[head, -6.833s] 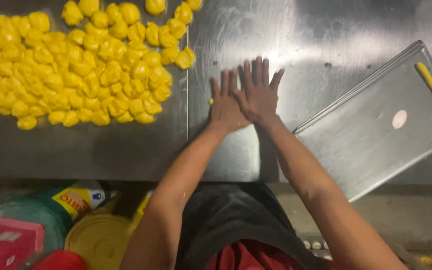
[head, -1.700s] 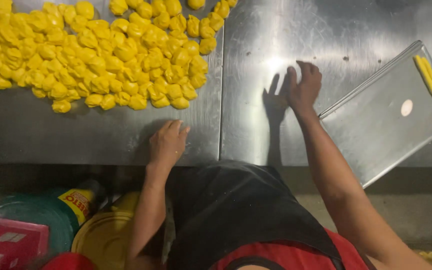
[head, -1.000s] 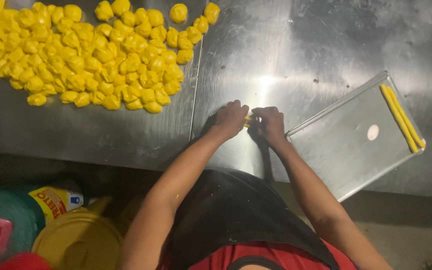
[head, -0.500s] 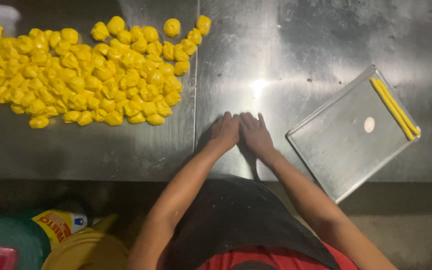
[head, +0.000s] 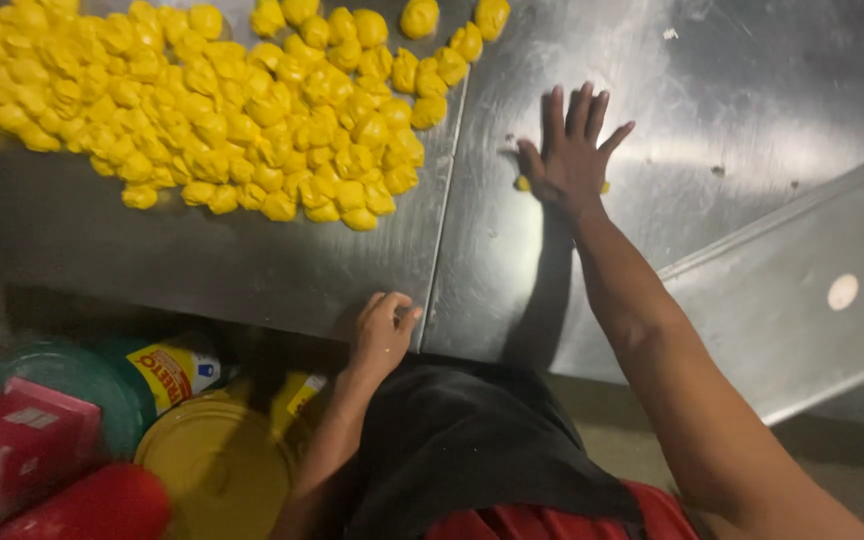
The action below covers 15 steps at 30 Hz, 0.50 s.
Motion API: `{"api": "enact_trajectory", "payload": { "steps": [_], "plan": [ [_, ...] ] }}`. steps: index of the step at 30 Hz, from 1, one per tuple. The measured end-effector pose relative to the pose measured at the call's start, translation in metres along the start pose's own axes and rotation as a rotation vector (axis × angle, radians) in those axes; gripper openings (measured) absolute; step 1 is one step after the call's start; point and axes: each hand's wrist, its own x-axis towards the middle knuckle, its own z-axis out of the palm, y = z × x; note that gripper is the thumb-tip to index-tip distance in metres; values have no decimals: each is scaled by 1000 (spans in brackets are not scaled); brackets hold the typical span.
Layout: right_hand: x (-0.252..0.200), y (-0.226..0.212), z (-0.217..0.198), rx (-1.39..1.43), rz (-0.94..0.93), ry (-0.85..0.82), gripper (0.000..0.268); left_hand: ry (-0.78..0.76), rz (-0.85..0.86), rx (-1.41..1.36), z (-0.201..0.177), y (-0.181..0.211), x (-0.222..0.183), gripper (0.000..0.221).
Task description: Rolling out small portions of yellow dough into long, thin bread sticks and placing them on a metal tray.
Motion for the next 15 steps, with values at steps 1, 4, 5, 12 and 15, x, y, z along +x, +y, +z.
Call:
{"api": "enact_trajectory", "payload": {
  "steps": [1,4,5,12,15],
  "plan": [
    [-8,-2,6,-4,12,-10,92,-16,-2,-2,7,6,2,23],
    [-50,-13,22,12,135,96,90,-45,104,-68,21,31,6,25],
    [-76,-17,29,37,45,99,93,-84,195,23,25,43,9,25],
    [-220,-28,-3,306,-98,-41,82,-263,490,390,91,88,9,23],
    [-220,-17,-5,446,-240,49,83,-291,793,812,118,111,17,43]
  ]
}}
